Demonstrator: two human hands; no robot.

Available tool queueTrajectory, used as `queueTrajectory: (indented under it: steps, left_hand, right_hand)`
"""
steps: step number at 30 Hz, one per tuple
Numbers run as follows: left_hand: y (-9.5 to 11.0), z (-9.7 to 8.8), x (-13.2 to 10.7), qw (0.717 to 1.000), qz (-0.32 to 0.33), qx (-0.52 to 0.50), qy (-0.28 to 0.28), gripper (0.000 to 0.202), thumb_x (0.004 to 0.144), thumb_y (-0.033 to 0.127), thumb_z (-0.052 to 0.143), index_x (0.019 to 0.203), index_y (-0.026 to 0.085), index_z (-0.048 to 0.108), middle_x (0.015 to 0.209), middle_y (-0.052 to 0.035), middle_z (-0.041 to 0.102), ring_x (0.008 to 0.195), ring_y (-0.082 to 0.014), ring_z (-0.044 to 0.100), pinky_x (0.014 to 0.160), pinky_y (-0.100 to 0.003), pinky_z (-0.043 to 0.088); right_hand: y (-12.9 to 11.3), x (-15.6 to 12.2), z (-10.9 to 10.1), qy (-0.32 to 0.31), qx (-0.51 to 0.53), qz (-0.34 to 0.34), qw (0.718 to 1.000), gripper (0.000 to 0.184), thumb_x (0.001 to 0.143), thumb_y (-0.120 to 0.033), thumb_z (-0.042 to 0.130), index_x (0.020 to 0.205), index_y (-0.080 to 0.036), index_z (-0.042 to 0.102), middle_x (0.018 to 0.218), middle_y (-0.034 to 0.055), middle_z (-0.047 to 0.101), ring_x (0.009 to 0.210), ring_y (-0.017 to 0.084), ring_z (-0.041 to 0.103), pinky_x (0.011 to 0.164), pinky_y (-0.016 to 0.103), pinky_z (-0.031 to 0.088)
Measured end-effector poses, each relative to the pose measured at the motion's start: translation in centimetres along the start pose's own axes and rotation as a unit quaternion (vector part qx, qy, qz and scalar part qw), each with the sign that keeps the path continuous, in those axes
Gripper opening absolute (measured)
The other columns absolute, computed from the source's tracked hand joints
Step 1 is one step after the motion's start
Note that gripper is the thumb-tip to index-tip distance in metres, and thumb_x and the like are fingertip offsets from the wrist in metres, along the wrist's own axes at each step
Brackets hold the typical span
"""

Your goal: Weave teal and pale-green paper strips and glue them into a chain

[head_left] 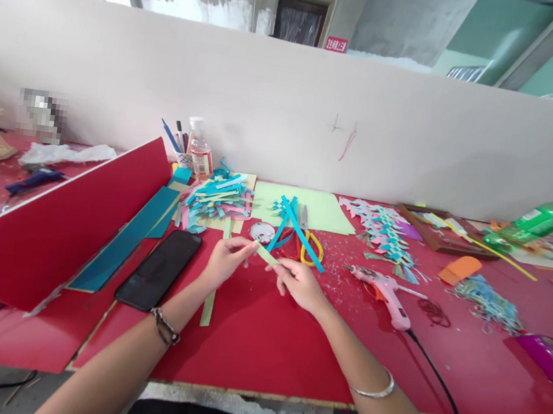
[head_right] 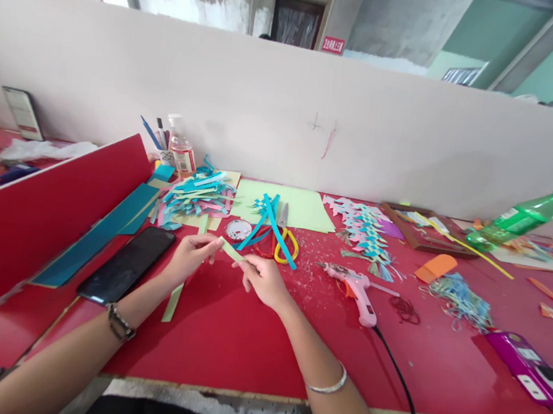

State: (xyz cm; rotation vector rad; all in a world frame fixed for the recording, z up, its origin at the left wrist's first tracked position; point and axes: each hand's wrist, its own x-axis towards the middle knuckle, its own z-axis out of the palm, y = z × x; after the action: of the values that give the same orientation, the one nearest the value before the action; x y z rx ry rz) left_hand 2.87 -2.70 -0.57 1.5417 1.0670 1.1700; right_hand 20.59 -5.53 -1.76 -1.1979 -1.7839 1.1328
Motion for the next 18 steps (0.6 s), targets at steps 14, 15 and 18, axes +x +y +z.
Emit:
queueTrajectory:
  steps: [14,15,18]
  left_hand:
    - [-0.34,-0.2,0.13,0.999,0.022,0.026,0.024,0.024,0.07,0.036,0.056,0.064,0.014,0.063,0.04,0.0044,0.049,0.039,-0.0064,0.041,0.043,-0.018,0.032]
    - [-0.37,-0.22,0.14,0.999,0.018,0.026,0.028,0.025,0.07,0.036,0.056,0.064,0.014,0.063,0.04,0.0044,0.048,0.038,-0.0064,0.041,0.042,-0.018,0.031]
    - [-0.58,-0.46,0.37,0.998,0.001,0.024,0.052,0.026,0.07,0.038,0.055,0.065,0.014,0.063,0.038,0.0048,0.047,0.038,-0.0063,0.038,0.042,-0.018,0.03]
  right_hand:
    - [-0.14,-0.06,-0.18,-0.001,0.014,0.001,1.0,0.031,0.081,-0.04,0.041,0.085,-0.015,0.059,0.04,-0.006,0.044,0.039,0.006,0.04,0.043,0.017,0.032]
    - [-0.12,-0.05,-0.21,0.003,0.013,0.003,1.0,0.031,0.08,-0.041,0.042,0.085,-0.015,0.059,0.041,-0.006,0.045,0.038,0.005,0.04,0.042,0.017,0.032]
    - [0.03,0.0,-0.29,0.007,0.019,0.025,0.999,0.032,0.078,-0.042,0.043,0.087,-0.015,0.058,0.041,-0.0071,0.044,0.032,0.004,0.035,0.034,0.016,0.027]
